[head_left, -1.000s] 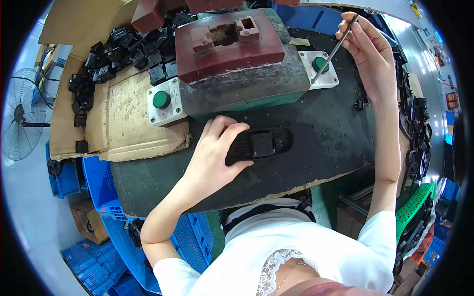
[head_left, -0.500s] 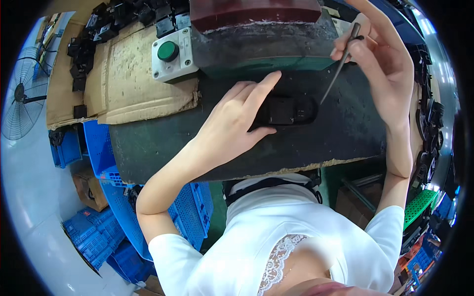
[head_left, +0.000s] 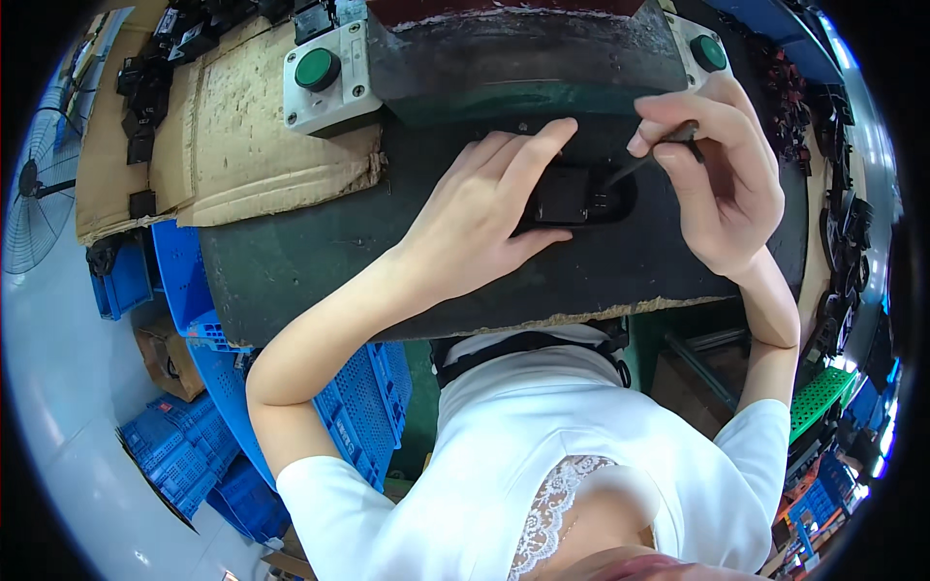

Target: Assembling and pressing components for electrical power strips at a manufacturing workstation.

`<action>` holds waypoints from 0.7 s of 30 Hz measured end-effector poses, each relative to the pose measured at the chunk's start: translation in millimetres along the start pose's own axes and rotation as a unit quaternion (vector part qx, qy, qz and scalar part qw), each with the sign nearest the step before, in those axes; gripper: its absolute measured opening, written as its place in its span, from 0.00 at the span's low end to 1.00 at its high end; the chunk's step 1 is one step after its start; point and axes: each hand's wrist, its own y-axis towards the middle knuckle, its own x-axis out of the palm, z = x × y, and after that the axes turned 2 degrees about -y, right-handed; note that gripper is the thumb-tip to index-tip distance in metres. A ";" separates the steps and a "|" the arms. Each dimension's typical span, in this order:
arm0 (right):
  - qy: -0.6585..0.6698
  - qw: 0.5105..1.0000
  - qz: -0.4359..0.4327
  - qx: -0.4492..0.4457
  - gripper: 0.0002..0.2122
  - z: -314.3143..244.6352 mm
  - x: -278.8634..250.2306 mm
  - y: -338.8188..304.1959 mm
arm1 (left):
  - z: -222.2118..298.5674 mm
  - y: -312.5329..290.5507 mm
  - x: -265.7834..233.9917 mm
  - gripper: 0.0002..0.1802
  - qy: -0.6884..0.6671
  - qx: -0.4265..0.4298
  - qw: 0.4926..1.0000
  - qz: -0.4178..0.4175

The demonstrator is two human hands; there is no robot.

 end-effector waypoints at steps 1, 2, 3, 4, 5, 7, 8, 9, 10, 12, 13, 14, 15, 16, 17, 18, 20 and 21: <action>-0.007 1.000 -0.005 0.010 0.11 -0.3 0.1 -0.8 | 0.7 0.5 1.1 0.46 0.009 0.005 1.000 0.006; -0.014 1.000 -0.011 0.020 0.10 0.3 0.4 -1.3 | 0.4 0.8 1.9 0.46 0.018 0.009 1.000 0.012; -0.015 1.000 -0.011 0.021 0.10 -1.5 1.4 -0.4 | 0.9 1.2 1.3 0.46 0.017 0.009 1.000 0.012; 0.016 0.999 0.000 0.033 0.09 -5.1 3.0 1.5 | 2.2 1.9 -0.3 0.45 0.026 0.002 1.000 0.006; 0.047 0.998 0.011 0.044 0.08 -7.5 3.8 3.2 | 3.1 1.5 -1.6 0.45 0.037 -0.006 0.999 0.001; 0.070 0.997 -0.003 0.045 0.08 -7.0 0.9 4.8 | 0.4 1.3 -2.6 0.45 0.040 0.008 0.999 0.010; 0.092 0.995 -0.016 0.046 0.07 -6.5 0.4 5.2 | -1.3 1.2 -3.0 0.44 0.044 0.022 0.999 0.020; 0.093 0.994 -0.017 0.046 0.07 -7.6 1.5 5.4 | -2.1 0.8 -3.8 0.44 0.044 0.021 0.999 0.020; 0.097 0.993 -0.018 0.063 0.08 -9.6 3.2 5.7 | -2.8 0.3 -4.8 0.44 0.046 0.026 0.998 0.029; 0.099 0.992 -0.018 0.081 0.08 -11.5 3.2 7.6 | -2.9 1.0 -5.1 0.43 0.047 0.034 0.998 0.038; 0.074 0.994 -0.027 0.070 0.08 -11.5 1.9 10.2 | -2.6 1.7 -4.6 0.43 0.052 0.036 0.997 0.035; 0.049 0.996 -0.035 0.059 0.08 -11.5 1.3 11.4 | -2.2 2.1 -3.9 0.43 0.057 0.037 0.997 0.031; 0.050 0.996 -0.035 0.060 0.08 -11.4 1.3 11.5 | -1.3 2.4 -3.7 0.43 0.056 0.037 0.997 0.031; 0.052 0.995 -0.033 0.072 0.08 -11.2 1.3 11.5 | -0.1 3.1 -4.0 0.42 0.080 0.030 0.996 0.023; 0.052 0.994 -0.031 0.086 0.08 -12.1 1.1 10.8 | 1.7 3.6 -3.7 0.42 0.102 0.023 0.994 0.016; 0.052 0.994 -0.031 0.086 0.08 -12.5 1.4 10.0 | 3.0 4.1 -3.1 0.42 0.102 0.024 0.994 0.015; 0.070 0.993 -0.032 0.090 0.07 -12.4 2.9 8.5 | 5.2 5.3 -2.2 0.37 0.204 0.013 0.979 -0.003; 0.071 0.993 -0.032 0.089 0.07 -13.0 3.1 7.9 | 6.4 6.6 -1.7 0.37 0.205 0.012 0.979 -0.003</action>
